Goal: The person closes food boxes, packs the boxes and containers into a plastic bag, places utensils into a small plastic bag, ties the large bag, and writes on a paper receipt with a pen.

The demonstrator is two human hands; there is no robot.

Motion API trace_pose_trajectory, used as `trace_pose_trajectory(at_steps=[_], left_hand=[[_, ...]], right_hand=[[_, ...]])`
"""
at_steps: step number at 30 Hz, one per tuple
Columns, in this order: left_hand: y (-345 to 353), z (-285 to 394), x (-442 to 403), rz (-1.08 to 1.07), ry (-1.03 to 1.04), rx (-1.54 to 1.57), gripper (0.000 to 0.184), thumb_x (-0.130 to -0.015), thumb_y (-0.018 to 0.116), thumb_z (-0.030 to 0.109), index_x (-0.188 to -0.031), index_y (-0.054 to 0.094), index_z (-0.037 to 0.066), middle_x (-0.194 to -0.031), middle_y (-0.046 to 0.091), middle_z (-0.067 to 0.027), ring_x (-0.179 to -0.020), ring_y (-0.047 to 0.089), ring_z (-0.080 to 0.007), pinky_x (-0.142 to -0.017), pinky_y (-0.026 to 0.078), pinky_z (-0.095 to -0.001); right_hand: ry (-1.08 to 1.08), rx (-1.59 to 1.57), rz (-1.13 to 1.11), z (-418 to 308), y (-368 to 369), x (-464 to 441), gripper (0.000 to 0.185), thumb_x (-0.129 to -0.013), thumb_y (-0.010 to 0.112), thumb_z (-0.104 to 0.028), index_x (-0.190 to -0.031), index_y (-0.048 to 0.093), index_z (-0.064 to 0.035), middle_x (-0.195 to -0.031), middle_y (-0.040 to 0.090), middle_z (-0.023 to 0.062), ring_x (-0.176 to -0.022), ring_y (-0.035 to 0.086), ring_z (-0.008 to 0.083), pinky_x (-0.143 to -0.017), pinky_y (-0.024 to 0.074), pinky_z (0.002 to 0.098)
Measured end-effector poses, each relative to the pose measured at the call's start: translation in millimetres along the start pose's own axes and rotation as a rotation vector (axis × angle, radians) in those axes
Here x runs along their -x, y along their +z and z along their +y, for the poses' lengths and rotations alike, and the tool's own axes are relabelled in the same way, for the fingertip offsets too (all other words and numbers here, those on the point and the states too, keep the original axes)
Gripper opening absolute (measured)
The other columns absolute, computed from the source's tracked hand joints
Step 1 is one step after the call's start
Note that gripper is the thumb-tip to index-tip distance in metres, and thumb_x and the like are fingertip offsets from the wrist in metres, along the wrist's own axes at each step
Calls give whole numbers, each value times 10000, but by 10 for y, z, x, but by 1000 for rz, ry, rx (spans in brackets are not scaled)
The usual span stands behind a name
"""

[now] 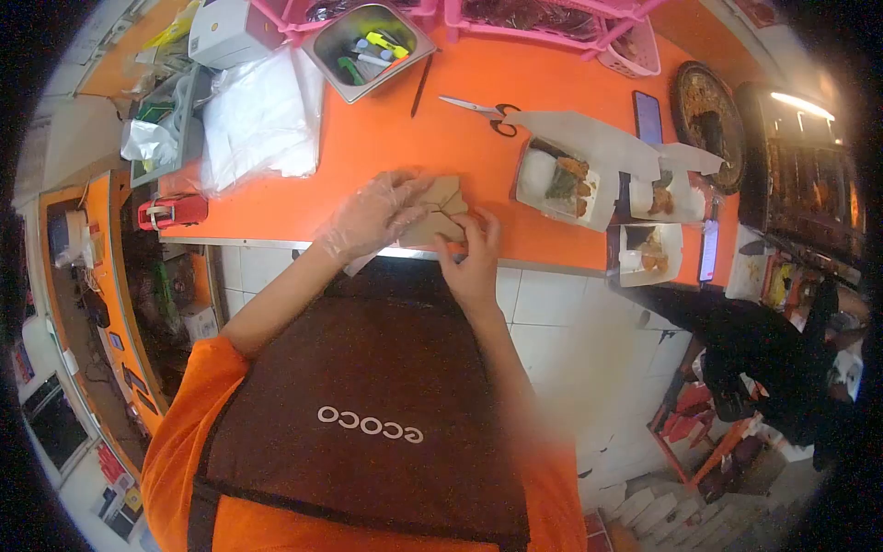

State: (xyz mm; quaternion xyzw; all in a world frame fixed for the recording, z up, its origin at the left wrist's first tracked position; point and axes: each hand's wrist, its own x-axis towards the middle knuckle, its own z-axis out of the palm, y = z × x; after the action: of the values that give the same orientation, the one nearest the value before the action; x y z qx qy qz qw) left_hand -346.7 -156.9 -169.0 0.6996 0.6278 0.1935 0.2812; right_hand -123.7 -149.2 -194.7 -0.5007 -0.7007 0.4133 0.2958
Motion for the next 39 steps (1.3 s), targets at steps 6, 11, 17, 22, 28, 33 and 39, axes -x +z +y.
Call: trace_pose_trajectory(at_steps=[6, 11, 17, 22, 28, 33, 39], left_hand=[[-56, 94, 146, 108, -15, -15, 466, -887, 729, 304, -1298, 662, 94, -1314, 617, -130, -1193, 606, -325, -975, 523, -426], [10, 177, 120, 263, -16, 7, 314, -858, 745, 245, -1127, 734, 82, -1214, 679, -135, -1050, 683, -318, -882, 568, -418], [9, 248, 130, 315, -71, 94, 211, -868, 710, 197, -1034, 746, 70, -1204, 690, -148, -964, 710, -319, -826, 578, -416], [9, 333, 122, 298, -187, 221, 181, -877, 681, 159, -1011, 740, 52, -1205, 685, -177, -1009, 706, -317, -840, 572, -398], [-11, 337, 128, 269, -187, 279, 166, -881, 671, 156, -986, 749, 53, -1235, 674, -185, -1063, 693, -298, -837, 566, -383], [-63, 375, 132, 219, -251, 297, 172, -886, 676, 169, -994, 753, 60, -1287, 661, -163, -1092, 684, -276, -827, 564, -373], [-33, 302, 163, 187, -257, 329, 207, -911, 694, 207, -1061, 757, 79, -1323, 634, -143, -1032, 692, -235, -849, 552, -350]], right_hand=[[-8, -215, 39, 193, 55, -89, 304, -938, 713, -101, -1210, 595, -33, -1288, 502, 129, -1196, 553, 227, -1010, 482, 339], [142, -580, 88, 186, 370, -125, 256, -969, 696, -142, -1123, 537, -13, -1154, 518, 64, -1073, 559, 162, -930, 493, 318], [155, -244, 130, 195, 454, -183, 313, -942, 732, -217, -1000, 500, -15, -1035, 508, 77, -947, 511, 154, -795, 461, 309], [98, -134, 190, 89, 449, -211, 324, -905, 747, -210, -968, 499, -10, -978, 480, 98, -895, 498, 209, -784, 446, 359], [74, -140, 159, 56, 413, -237, 289, -877, 748, -174, -926, 511, -18, -955, 473, 104, -899, 490, 239, -799, 429, 379], [102, -160, 144, -20, 417, -248, 279, -863, 746, -163, -928, 514, -22, -965, 479, 112, -920, 504, 251, -817, 435, 382], [82, -114, 198, 28, 468, -258, 278, -864, 732, -154, -971, 509, -26, -1012, 491, 127, -949, 523, 263, -841, 451, 390]])
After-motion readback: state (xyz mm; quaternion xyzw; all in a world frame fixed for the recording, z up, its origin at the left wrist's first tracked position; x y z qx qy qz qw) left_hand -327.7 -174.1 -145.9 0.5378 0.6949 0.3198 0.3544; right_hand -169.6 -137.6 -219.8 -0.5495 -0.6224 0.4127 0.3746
